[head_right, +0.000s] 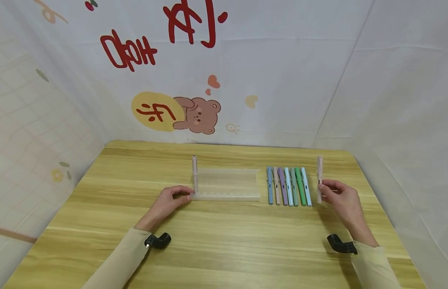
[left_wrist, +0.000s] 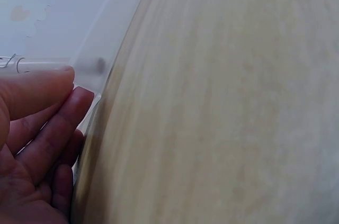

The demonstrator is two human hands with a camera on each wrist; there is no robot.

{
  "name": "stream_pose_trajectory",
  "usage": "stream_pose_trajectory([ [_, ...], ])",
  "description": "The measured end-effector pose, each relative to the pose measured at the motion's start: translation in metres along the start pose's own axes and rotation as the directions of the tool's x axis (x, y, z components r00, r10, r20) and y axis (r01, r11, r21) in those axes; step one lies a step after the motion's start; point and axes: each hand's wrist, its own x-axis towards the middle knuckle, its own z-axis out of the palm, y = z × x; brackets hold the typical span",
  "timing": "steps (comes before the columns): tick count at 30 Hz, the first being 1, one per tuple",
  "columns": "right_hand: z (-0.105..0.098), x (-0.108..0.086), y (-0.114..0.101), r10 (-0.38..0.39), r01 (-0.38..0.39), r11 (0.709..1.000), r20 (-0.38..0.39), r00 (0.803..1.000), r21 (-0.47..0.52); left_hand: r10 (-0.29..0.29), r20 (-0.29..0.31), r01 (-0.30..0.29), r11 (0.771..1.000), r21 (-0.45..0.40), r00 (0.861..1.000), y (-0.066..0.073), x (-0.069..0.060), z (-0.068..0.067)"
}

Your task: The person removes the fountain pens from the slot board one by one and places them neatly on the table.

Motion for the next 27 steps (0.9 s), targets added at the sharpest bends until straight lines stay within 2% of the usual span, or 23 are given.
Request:
stream_pose_trajectory([
  [9,-0.002,0.008,0.001,0.044,-0.040,0.995,0.040,0.998,-0.094,-0.010,0.003,0.010,1.000,0.005,1.000,0.002,0.001,0.000],
  [15,-0.001,0.014,0.003,0.061,-0.048,0.991,0.099,0.993,-0.128,0.008,-0.001,-0.008,1.000,0.011,1.000,0.002,-0.001,-0.001],
  [23,-0.001,0.021,0.007,0.113,-0.072,0.966,0.156,0.981,-0.247,0.002,-0.002,-0.002,1.000,0.018,1.000,-0.001,0.001,0.001],
  [27,0.001,0.024,0.011,0.120,-0.078,0.970,0.176,0.977,-0.229,-0.002,0.002,0.002,1.000,0.006,1.000,-0.001,0.001,0.000],
])
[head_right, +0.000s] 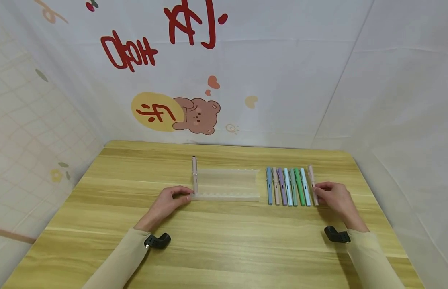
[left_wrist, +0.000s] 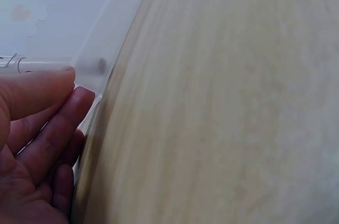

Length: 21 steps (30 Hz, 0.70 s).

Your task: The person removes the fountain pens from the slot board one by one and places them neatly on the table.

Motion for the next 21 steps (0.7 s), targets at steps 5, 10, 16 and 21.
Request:
stream_pose_trajectory([
  [5,0.0017,0.0028,0.0001,0.001,-0.002,0.999,0.025,1.000,0.045,-0.011,0.004,0.011,1.000,-0.007,1.000,0.0005,-0.0004,0.0000],
  [10,0.0018,0.0031,-0.0022,0.011,-0.011,1.000,0.022,1.000,0.017,-0.006,0.012,0.006,1.000,-0.002,1.000,0.0006,-0.0005,-0.0003],
  [16,0.0025,0.0052,-0.0025,0.042,-0.042,0.999,0.028,0.999,-0.005,0.007,0.007,-0.007,1.000,0.002,1.000,0.0006,-0.0005,-0.0007],
  [21,0.0021,0.0070,-0.0026,0.050,-0.049,0.998,0.026,0.998,-0.030,-0.002,0.005,0.002,1.000,-0.001,1.000,0.0013,-0.0011,-0.0008],
])
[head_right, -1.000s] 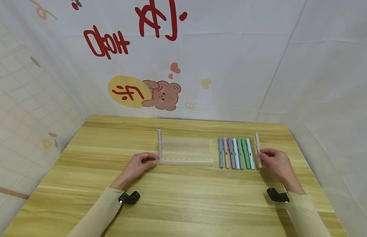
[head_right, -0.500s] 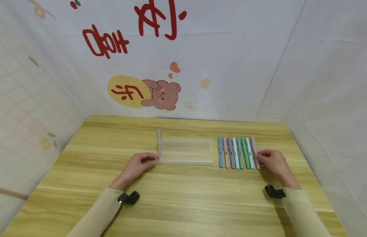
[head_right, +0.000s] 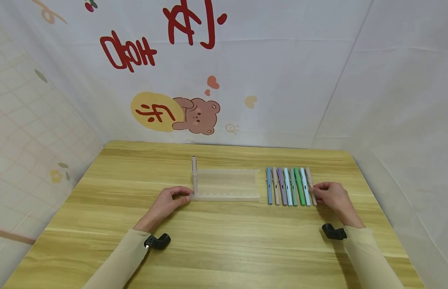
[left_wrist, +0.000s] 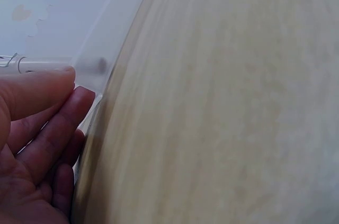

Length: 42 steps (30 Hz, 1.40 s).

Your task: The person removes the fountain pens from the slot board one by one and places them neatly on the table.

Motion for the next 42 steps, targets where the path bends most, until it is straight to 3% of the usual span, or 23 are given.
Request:
stream_pose_trajectory([
  [17,0.003,0.001,-0.001,-0.004,0.004,1.000,0.014,1.000,0.003,-0.031,-0.021,0.031,0.999,-0.011,0.999,-0.003,-0.004,-0.002],
  [31,0.005,-0.004,0.001,-0.009,0.009,0.999,0.008,1.000,0.042,-0.004,-0.022,0.004,1.000,-0.008,1.000,-0.006,-0.006,-0.002],
  [38,0.000,-0.016,-0.004,-0.046,0.044,0.999,-0.083,0.995,-0.020,-0.007,-0.018,0.007,1.000,-0.014,1.000,-0.003,-0.005,-0.001],
  [42,0.000,-0.027,-0.013,-0.116,0.124,0.992,-0.156,0.981,0.040,-0.010,-0.012,0.010,1.000,-0.017,1.000,-0.001,-0.003,0.001],
])
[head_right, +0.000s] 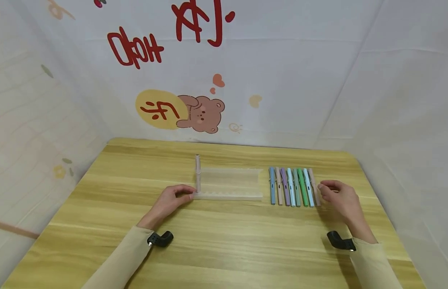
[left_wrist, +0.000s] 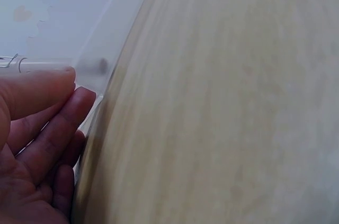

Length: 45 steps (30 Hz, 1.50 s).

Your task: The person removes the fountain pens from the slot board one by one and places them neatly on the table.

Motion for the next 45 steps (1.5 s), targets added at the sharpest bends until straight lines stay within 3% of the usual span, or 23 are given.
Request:
stream_pose_trajectory([
  [5,0.007,-0.007,-0.020,-0.086,0.090,0.990,-0.041,0.995,0.112,0.008,-0.002,-0.008,1.000,-0.002,1.000,0.001,0.003,0.002],
  [12,0.034,-0.016,-0.055,-0.158,0.163,0.981,-0.047,0.986,0.109,0.014,-0.003,-0.014,1.000,-0.014,1.000,0.004,0.003,0.002],
  [18,0.068,-0.016,-0.079,-0.256,0.255,0.954,-0.014,0.967,0.160,0.002,-0.006,-0.002,1.000,-0.020,1.000,0.004,0.001,0.002],
  [26,0.104,-0.014,-0.103,-0.334,0.315,0.922,0.050,0.941,0.224,0.003,-0.005,-0.004,0.999,-0.035,1.000,0.003,0.001,0.002],
  [37,0.147,-0.008,-0.122,-0.393,0.344,0.893,0.132,0.910,0.288,-0.006,-0.010,0.005,0.999,-0.051,1.000,0.006,0.003,0.002],
  [45,0.175,-0.004,-0.138,-0.385,0.309,0.895,0.210,0.898,0.320,0.007,-0.012,-0.007,1.000,-0.028,1.000,0.005,0.003,0.001],
])
